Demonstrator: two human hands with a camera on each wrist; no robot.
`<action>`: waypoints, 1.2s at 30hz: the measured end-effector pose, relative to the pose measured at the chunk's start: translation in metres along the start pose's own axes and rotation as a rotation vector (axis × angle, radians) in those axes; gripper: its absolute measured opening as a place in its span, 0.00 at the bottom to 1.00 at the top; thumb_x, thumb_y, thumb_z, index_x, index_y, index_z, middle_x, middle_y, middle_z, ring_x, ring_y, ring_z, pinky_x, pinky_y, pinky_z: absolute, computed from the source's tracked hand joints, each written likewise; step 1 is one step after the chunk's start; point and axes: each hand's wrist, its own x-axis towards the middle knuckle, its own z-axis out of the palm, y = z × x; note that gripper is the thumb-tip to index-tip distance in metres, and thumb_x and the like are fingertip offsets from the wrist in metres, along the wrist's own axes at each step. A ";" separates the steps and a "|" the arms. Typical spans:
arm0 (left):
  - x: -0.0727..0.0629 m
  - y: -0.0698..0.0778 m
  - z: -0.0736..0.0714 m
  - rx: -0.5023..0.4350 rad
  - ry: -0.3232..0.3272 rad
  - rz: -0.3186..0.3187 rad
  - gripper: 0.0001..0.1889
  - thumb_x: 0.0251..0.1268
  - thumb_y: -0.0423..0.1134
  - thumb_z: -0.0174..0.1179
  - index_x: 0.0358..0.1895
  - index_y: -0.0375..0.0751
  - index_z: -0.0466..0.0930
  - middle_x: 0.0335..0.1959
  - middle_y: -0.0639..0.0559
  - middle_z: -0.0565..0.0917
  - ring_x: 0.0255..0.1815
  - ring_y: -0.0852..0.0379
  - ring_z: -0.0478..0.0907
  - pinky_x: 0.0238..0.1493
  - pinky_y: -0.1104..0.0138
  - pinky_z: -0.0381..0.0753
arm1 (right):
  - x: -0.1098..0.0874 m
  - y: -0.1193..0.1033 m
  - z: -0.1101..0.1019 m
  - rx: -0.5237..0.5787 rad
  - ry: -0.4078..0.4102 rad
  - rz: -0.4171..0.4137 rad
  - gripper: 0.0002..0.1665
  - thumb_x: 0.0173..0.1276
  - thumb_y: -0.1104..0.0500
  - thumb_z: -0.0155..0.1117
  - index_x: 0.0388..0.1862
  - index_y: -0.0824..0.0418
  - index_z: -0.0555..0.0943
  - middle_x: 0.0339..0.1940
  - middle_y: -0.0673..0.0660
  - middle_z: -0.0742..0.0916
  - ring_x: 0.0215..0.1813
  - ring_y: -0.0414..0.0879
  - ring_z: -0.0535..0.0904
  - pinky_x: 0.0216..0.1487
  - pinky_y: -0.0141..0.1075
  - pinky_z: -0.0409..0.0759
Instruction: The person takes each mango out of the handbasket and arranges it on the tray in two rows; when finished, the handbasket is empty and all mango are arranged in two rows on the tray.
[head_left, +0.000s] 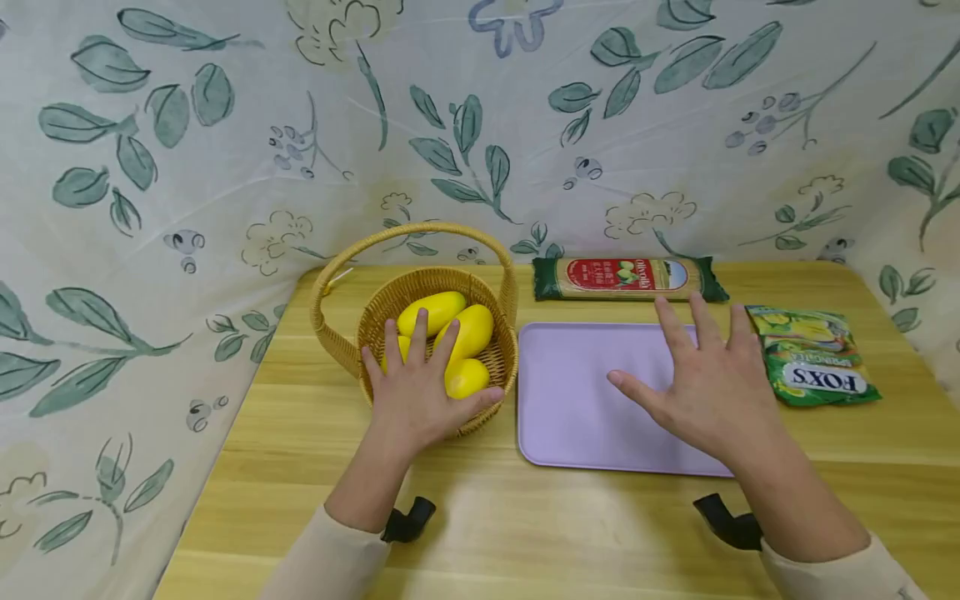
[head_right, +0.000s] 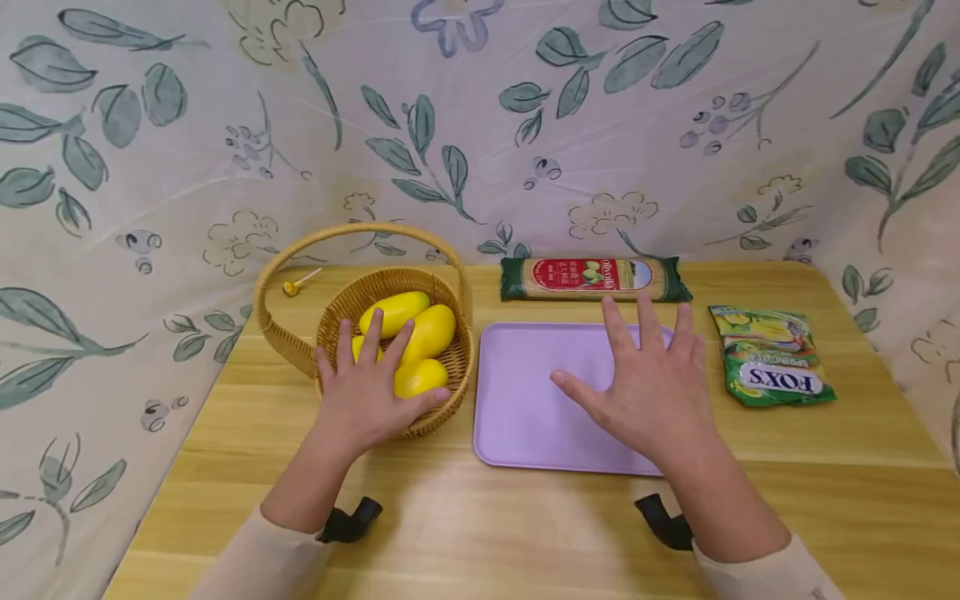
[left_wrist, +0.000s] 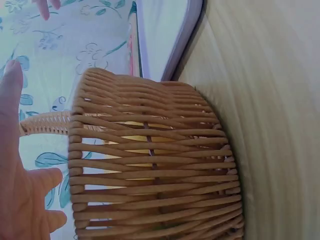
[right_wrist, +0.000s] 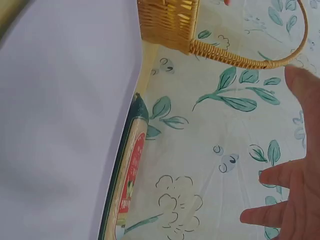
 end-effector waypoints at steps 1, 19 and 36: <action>-0.003 0.000 -0.001 -0.005 0.006 0.003 0.57 0.49 0.90 0.41 0.83 0.69 0.46 0.86 0.46 0.42 0.84 0.28 0.30 0.71 0.23 0.36 | -0.001 -0.001 -0.001 0.004 0.012 -0.011 0.67 0.62 0.17 0.51 0.86 0.55 0.46 0.82 0.76 0.54 0.79 0.82 0.43 0.75 0.73 0.38; -0.048 -0.022 0.025 -0.307 0.391 0.107 0.43 0.60 0.66 0.63 0.76 0.51 0.67 0.78 0.36 0.60 0.77 0.28 0.49 0.72 0.34 0.50 | -0.016 -0.048 0.023 0.316 0.068 -0.076 0.53 0.67 0.31 0.65 0.79 0.61 0.63 0.76 0.71 0.69 0.73 0.75 0.63 0.65 0.72 0.67; -0.051 -0.033 0.061 -1.032 0.664 -0.292 0.17 0.71 0.36 0.62 0.60 0.38 0.77 0.75 0.40 0.51 0.72 0.44 0.55 0.69 0.42 0.59 | -0.014 -0.124 0.045 0.518 0.072 -0.186 0.47 0.64 0.33 0.70 0.74 0.56 0.72 0.71 0.58 0.77 0.70 0.60 0.73 0.68 0.59 0.74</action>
